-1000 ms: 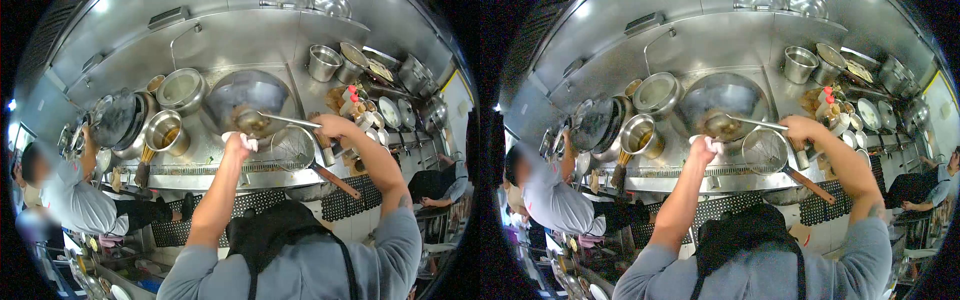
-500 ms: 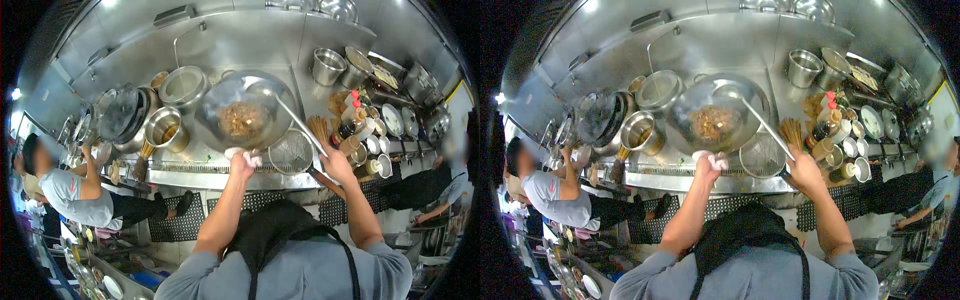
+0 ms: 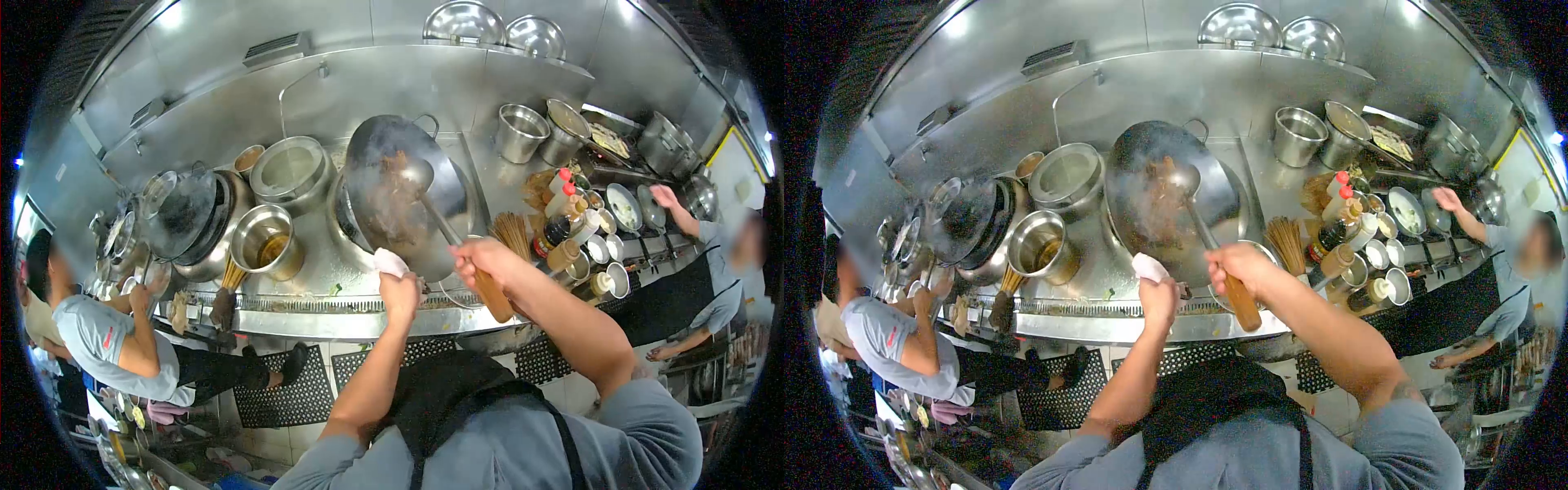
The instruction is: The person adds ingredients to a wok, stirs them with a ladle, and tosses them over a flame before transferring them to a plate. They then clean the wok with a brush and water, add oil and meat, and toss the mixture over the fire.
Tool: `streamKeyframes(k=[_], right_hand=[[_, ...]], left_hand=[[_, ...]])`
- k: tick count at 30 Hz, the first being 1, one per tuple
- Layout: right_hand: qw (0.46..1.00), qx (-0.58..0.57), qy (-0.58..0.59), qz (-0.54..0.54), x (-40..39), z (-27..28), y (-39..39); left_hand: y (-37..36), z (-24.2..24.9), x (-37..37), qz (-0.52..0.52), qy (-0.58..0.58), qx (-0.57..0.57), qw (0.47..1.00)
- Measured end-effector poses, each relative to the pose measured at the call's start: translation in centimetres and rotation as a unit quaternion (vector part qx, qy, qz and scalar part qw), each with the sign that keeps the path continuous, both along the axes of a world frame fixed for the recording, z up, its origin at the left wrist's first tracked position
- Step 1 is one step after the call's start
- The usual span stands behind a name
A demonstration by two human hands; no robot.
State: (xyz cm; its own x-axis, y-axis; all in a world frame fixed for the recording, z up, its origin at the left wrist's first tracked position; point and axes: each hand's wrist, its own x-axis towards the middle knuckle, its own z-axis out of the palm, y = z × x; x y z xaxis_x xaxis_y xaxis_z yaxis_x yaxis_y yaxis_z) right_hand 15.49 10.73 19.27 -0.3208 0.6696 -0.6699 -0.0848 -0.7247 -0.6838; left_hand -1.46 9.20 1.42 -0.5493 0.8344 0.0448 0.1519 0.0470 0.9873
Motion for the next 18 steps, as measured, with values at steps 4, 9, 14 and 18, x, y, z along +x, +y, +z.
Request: streamKeyframes(k=[4,9,14,18], right_hand=[[0.968,-0.138,0.21,-0.019,-1.6,-0.6,2.7],[0.916,-0.231,0.325,-0.053,-1.9,-4.0,2.3],[0.939,-0.2,0.269,-0.074,0.0,-0.2,-2.0],[0.97,-0.136,0.183,-0.084,1.3,2.2,-1.3]], left_hand=[[-0.2,4.4,-1.7,-0.091,-0.398,-0.056,0.911],[0.9,2.2,-4.8,-0.153,-0.526,-0.094,0.831],[-1.2,4.6,-7.1,-0.182,-0.602,-0.104,0.77],[2.3,3.7,-7.1,-0.158,-0.585,-0.104,0.789]])
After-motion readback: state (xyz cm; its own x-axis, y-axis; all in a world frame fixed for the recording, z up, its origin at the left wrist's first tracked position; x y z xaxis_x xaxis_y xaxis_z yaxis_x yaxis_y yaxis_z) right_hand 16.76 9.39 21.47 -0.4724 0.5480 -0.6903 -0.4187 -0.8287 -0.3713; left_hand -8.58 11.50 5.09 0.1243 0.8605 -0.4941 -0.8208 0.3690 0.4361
